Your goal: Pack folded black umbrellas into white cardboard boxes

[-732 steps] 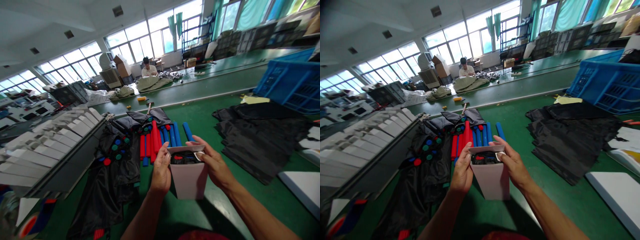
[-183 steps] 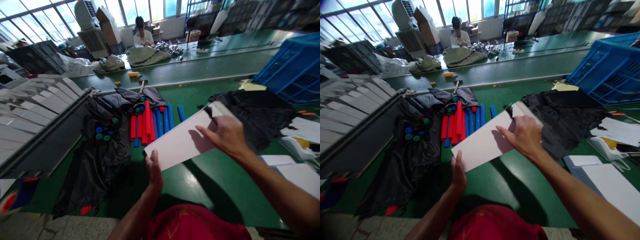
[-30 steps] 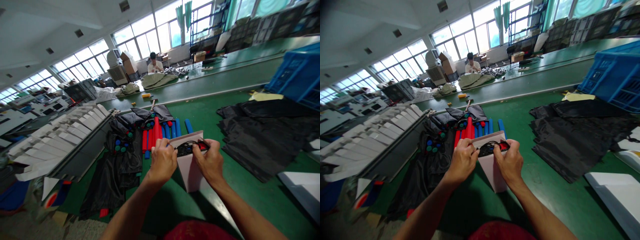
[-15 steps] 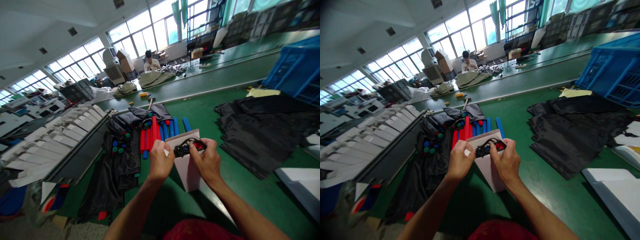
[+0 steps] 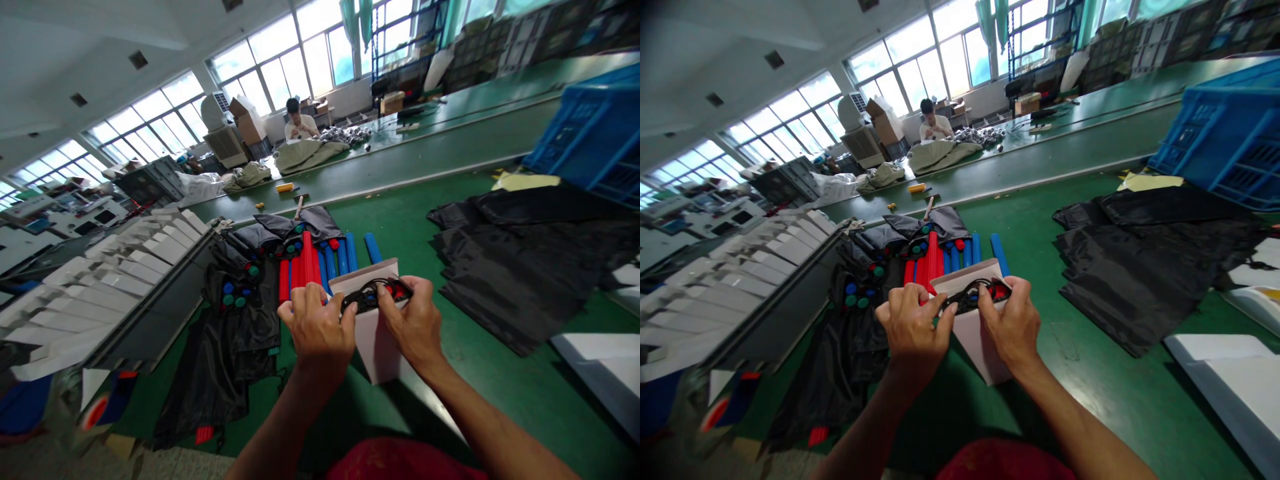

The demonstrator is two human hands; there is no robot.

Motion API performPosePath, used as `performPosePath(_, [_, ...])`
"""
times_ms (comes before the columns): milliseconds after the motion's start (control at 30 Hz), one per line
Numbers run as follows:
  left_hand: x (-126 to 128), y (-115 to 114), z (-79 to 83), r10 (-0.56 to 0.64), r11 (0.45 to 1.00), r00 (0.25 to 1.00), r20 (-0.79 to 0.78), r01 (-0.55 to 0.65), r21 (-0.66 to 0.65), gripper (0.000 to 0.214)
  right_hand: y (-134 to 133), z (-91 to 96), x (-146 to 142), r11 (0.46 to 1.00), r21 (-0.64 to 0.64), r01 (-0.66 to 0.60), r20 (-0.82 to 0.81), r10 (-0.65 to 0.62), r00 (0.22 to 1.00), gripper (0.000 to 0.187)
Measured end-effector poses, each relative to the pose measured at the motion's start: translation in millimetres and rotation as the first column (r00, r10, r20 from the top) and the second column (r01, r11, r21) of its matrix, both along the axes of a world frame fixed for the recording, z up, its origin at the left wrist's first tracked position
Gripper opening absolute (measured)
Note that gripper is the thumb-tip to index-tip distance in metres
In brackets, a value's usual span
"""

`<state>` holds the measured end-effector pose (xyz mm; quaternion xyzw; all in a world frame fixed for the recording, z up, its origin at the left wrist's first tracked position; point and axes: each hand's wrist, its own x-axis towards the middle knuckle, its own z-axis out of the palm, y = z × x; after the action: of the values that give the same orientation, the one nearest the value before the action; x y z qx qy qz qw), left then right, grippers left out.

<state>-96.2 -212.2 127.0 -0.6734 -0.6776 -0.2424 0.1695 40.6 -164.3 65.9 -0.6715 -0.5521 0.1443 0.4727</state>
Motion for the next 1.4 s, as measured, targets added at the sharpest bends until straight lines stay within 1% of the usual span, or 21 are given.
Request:
performPosePath(100, [1, -1, 5.2, -0.004, 1.0, 0.999, -0.049, 0.003, -0.023, 0.012, -1, 0.9, 0, 1.0, -0.014, -0.006, 0.002, 0.006, 1.0, 0.054])
performPosePath(200, [1, -1, 5.1, -0.034, 0.999, 0.999, -0.04, 0.033, -0.022, 0.008, -1, 1.3, 0, 1.0, -0.015, -0.004, 0.003, 0.004, 1.0, 0.055])
performPosePath(300, [1, 0, -0.6, -0.103, 0.993, 0.994, -0.045, 0.105, 0.05, 0.006, -1, 0.9, 1, 1.0, -0.008, -0.01, 0.008, 0.01, 1.0, 0.056])
performPosePath(367, [0, 0, -3.0, -0.157, 0.981, 0.984, -0.081, 0.165, 0.103, 0.007, -1, 0.4, 1, 1.0, -0.004, -0.01, 0.01, 0.01, 1.0, 0.056])
performPosePath(467, [-1, 0, 0.0, -0.225, 0.96, 0.964, -0.144, 0.244, 0.135, 0.008, 0, 0.0, 1, 1.0, -0.002, -0.006, 0.014, 0.006, 1.0, 0.056])
performPosePath(567, [-3, 1, 8.1, -0.283, 0.952, 0.942, -0.181, 0.299, 0.07, 0.008, 1, -0.6, 1, 1.0, -0.002, -0.011, 0.022, 0.011, 1.0, 0.055])
performPosePath(667, [-7, 4, 14.1, -0.303, 0.953, 0.94, -0.158, 0.302, -0.029, 0.008, 1, -2.5, 1, 1.0, 0.014, -0.015, 0.033, 0.014, 0.999, 0.055])
performPosePath(767, [-10, 7, 13.3, -0.293, 0.955, 0.955, -0.039, 0.29, -0.062, 0.005, 1, -4.5, 1, 1.0, 0.018, -0.015, 0.046, 0.014, 0.999, 0.056])
performPosePath(867, [-11, 10, 6.0, -0.256, 0.966, 0.965, 0.059, 0.258, -0.031, 0.005, 1, -4.2, 1, 1.0, 0.014, -0.018, 0.047, 0.017, 0.999, 0.054])
performPosePath(967, [-10, 11, -1.4, -0.218, 0.976, 0.973, 0.083, 0.218, 0.006, 0.005, 1, -2.8, 1, 1.0, 0.011, -0.018, 0.042, 0.017, 0.999, 0.054])
performPosePath(1033, [-8, 10, -2.7, -0.206, 0.978, 0.975, 0.08, 0.207, -0.003, 0.007, 2, -2.8, 0, 1.0, 0.015, -0.018, 0.044, 0.018, 0.999, 0.053])
performPosePath(1133, [-4, 10, 0.4, -0.174, 0.982, 0.982, 0.069, 0.179, -0.064, 0.013, 3, -4.2, 0, 0.999, 0.029, -0.026, 0.05, 0.024, 0.998, 0.053])
performPosePath(1200, [-3, 10, 3.0, -0.115, 0.986, 0.99, 0.081, 0.124, -0.114, 0.015, 4, -4.8, 0, 0.999, 0.033, -0.026, 0.048, 0.025, 0.999, 0.053])
performPosePath(1333, [-4, 14, 3.1, -0.004, 0.985, 0.994, 0.106, 0.022, -0.173, 0.003, 4, -3.9, 0, 0.999, -0.003, -0.035, 0.047, 0.035, 0.998, 0.054])
performPosePath(1400, [-5, 17, 0.5, 0.03, 0.985, 0.991, 0.134, -0.006, -0.175, 0.005, 4, -3.6, 0, 0.999, -0.023, -0.043, 0.04, 0.044, 0.998, 0.056])
